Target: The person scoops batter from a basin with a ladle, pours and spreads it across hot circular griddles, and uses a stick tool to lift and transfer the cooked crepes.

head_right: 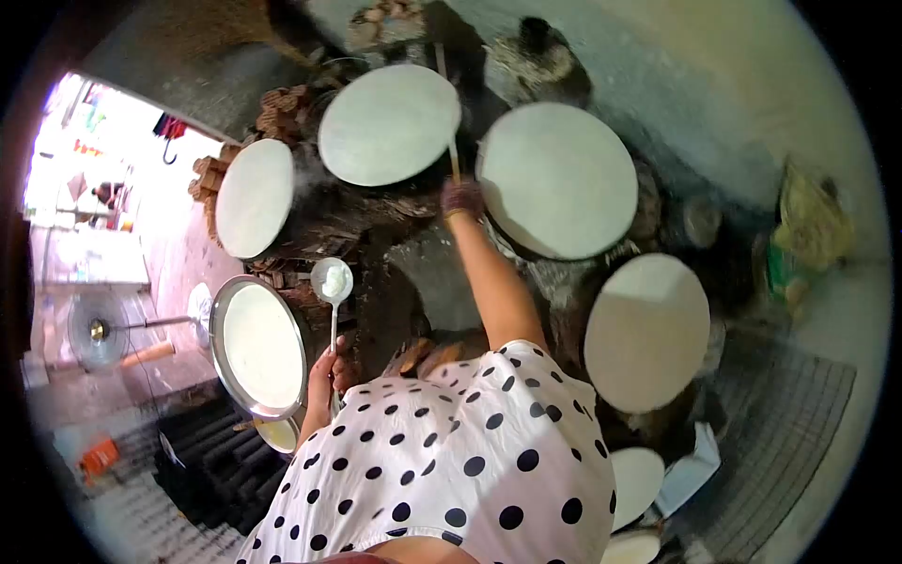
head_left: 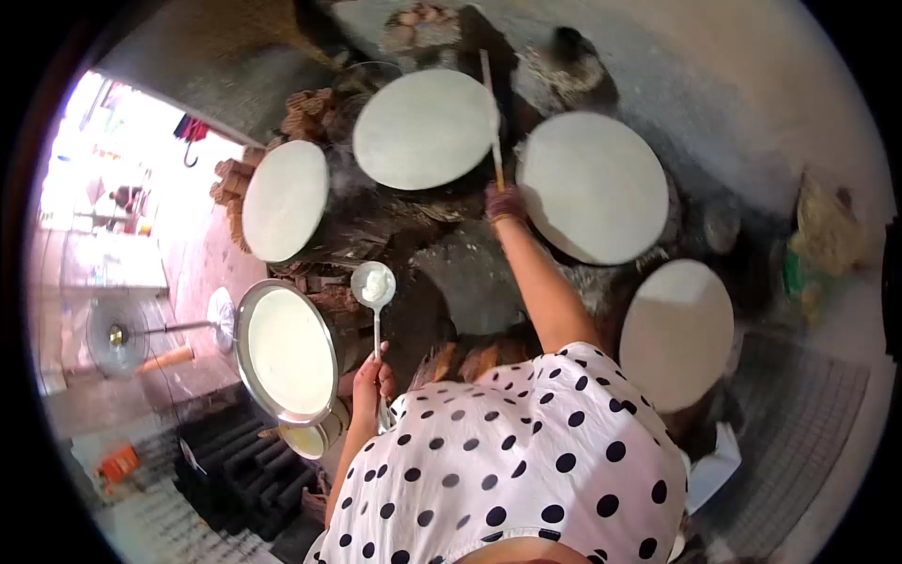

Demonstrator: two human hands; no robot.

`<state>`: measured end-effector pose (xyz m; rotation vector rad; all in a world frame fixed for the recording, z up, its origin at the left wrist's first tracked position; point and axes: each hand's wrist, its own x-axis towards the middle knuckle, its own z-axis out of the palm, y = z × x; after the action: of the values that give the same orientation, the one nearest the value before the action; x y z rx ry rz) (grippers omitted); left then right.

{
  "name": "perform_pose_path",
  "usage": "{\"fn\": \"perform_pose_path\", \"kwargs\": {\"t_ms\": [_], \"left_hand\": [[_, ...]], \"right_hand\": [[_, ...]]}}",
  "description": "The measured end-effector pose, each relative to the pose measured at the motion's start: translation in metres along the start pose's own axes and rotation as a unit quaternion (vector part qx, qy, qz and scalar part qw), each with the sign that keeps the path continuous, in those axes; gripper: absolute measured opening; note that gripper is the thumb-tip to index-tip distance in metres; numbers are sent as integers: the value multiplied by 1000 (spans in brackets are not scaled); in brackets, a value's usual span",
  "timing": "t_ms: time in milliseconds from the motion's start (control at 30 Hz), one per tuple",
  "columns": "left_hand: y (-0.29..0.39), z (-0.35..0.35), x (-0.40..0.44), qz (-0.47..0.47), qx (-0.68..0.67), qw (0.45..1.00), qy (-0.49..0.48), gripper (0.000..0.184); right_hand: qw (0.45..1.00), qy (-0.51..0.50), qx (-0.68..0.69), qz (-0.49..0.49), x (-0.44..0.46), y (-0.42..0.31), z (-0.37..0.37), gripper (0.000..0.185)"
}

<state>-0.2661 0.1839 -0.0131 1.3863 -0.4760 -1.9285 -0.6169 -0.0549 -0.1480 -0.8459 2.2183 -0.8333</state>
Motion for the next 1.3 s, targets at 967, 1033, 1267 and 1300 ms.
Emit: {"fn": "perform_pose_path", "kwargs": {"t_ms": [967,1033,1267,1300], "left_hand": [[-134,116,-22,-276,370,693,-553,49],[-157,125,-31,-353,313,719,-511,50],[-203,131,-76,-233,479,763,-366,39],[-201,133,-87,-232,467,773,-361,39]], "right_hand": [[843,372,150,359,-613,351,-85,42],[832,296,167,439,-600,345,-104,40],[953,292,75,-17,-547,323,-156,33],[988,151,14,-34,-537,310,-172,32]]}}
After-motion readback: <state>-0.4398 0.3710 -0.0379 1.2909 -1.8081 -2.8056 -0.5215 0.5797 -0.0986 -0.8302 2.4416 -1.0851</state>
